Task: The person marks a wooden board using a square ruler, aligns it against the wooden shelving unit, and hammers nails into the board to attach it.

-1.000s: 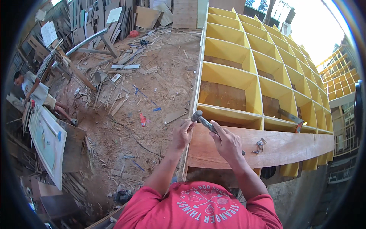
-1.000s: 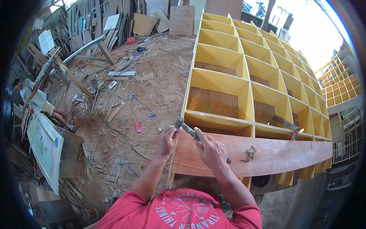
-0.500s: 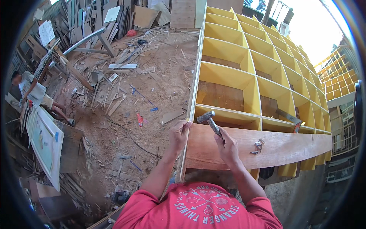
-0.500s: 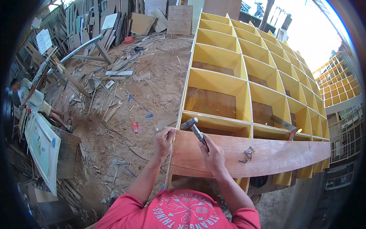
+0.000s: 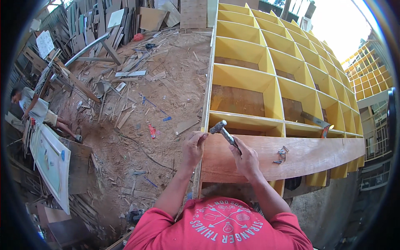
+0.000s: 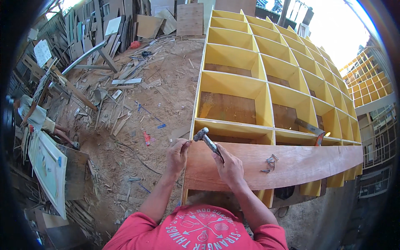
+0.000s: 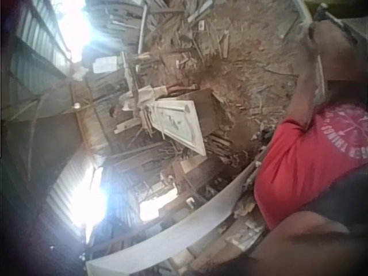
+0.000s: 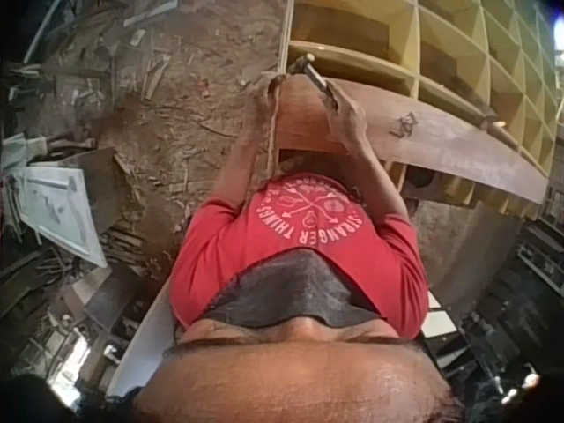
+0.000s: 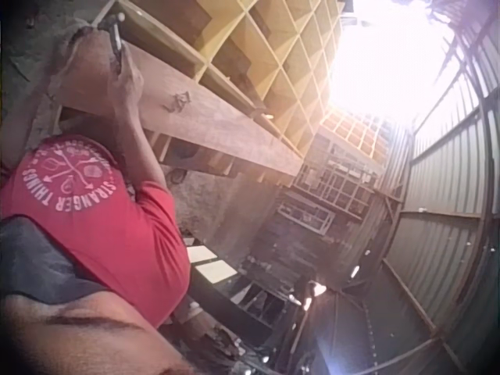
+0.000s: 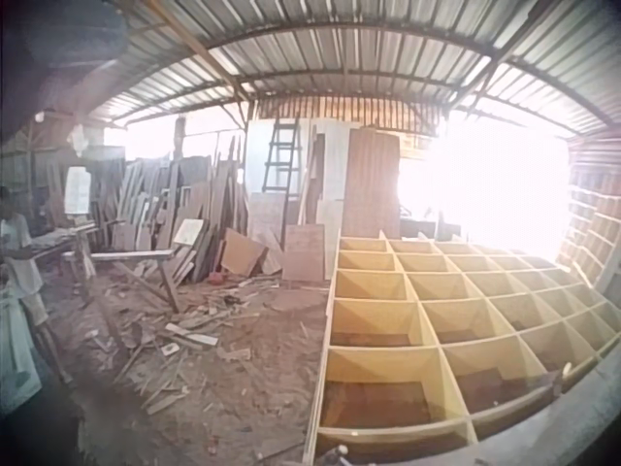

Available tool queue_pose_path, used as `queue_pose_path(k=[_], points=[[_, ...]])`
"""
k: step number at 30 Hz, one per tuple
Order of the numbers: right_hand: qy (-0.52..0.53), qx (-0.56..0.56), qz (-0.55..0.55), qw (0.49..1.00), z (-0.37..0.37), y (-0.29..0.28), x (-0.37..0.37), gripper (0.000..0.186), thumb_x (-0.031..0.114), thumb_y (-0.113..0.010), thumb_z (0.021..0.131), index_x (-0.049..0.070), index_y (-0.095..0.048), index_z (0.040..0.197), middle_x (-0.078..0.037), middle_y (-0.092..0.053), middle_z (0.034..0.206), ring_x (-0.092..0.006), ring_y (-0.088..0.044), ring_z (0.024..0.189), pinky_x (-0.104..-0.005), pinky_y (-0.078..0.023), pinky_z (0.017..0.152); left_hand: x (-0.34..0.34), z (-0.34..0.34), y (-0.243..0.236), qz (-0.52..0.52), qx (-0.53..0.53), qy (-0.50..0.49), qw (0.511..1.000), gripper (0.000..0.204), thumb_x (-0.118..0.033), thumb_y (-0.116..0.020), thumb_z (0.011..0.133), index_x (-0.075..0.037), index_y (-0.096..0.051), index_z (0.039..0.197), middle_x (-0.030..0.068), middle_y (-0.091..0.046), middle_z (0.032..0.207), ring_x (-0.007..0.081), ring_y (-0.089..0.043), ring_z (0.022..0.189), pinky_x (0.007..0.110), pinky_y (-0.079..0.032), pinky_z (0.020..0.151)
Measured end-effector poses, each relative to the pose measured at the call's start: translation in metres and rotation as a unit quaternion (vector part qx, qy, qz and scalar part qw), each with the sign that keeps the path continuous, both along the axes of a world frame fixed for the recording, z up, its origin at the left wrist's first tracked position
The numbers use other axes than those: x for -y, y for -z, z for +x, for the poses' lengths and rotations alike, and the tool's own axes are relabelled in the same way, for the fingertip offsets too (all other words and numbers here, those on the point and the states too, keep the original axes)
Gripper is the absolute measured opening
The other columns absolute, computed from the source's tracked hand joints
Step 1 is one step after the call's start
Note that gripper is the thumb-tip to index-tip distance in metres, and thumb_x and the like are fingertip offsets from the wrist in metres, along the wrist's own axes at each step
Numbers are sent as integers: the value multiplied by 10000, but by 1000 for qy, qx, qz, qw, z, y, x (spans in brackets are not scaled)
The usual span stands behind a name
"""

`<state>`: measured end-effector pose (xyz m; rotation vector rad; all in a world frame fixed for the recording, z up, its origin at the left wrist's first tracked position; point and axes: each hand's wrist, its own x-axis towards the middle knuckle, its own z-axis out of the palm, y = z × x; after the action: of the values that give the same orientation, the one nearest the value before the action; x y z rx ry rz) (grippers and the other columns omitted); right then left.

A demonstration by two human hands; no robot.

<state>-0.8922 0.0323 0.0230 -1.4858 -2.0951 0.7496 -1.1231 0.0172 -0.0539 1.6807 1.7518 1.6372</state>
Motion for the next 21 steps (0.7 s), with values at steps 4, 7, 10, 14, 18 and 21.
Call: queue_pose_path(k=[4,7,10,14,18,21], points=[[-2,-1,-1,1000,0,2,-1,432,357,-657,1091,151,-667,1470,-208,-785,1107,-421,-762,1003,-508,-584,866,0,0,1,-10,10,12,1000,59,-54,-755,1001,-6,-773,1031,131,-748,956,295,-726,865,405,-566,761],[-2,-2,-2,1000,1,2,-2,435,349,-665,1087,151,-664,1474,-205,-785,1089,-417,-765,991,-506,-584,858,-1,-1,1,-6,5,20,1000,52,-46,-760,995,-7,-770,1028,126,-753,968,291,-730,878,401,-571,767],[-10,-28,40,999,2,7,1,438,325,-687,1075,155,-662,1478,-200,-786,1076,-405,-771,965,-496,-590,826,-1,0,4,8,-5,19,1000,51,-35,-772,982,-7,-767,1024,122,-759,983,287,-738,903,398,-584,787],[-43,-61,164,984,-5,-13,4,460,294,-722,1053,179,-656,1494,-171,-782,1013,-370,-773,856,-480,-587,721,0,1,12,27,-31,7,999,68,-25,-786,967,-6,-766,1030,128,-762,996,292,-746,931,399,-602,825],[-58,-16,182,982,-5,-18,5,487,289,-730,1045,200,-642,1516,-137,-754,918,-350,-743,751,-483,-560,651,2,2,14,21,4,6,1000,115,-45,-809,933,-26,-769,1039,134,-768,1013,340,-737,940,427,-590,848],[-78,97,172,977,-3,-16,3,505,285,-734,1039,207,-632,1527,-111,-700,827,-337,-708,686,-490,-536,618,2,1,12,2,-23,11,1000,104,-42,-804,939,-18,-768,1034,139,-774,1027,339,-742,954,422,-595,857]])
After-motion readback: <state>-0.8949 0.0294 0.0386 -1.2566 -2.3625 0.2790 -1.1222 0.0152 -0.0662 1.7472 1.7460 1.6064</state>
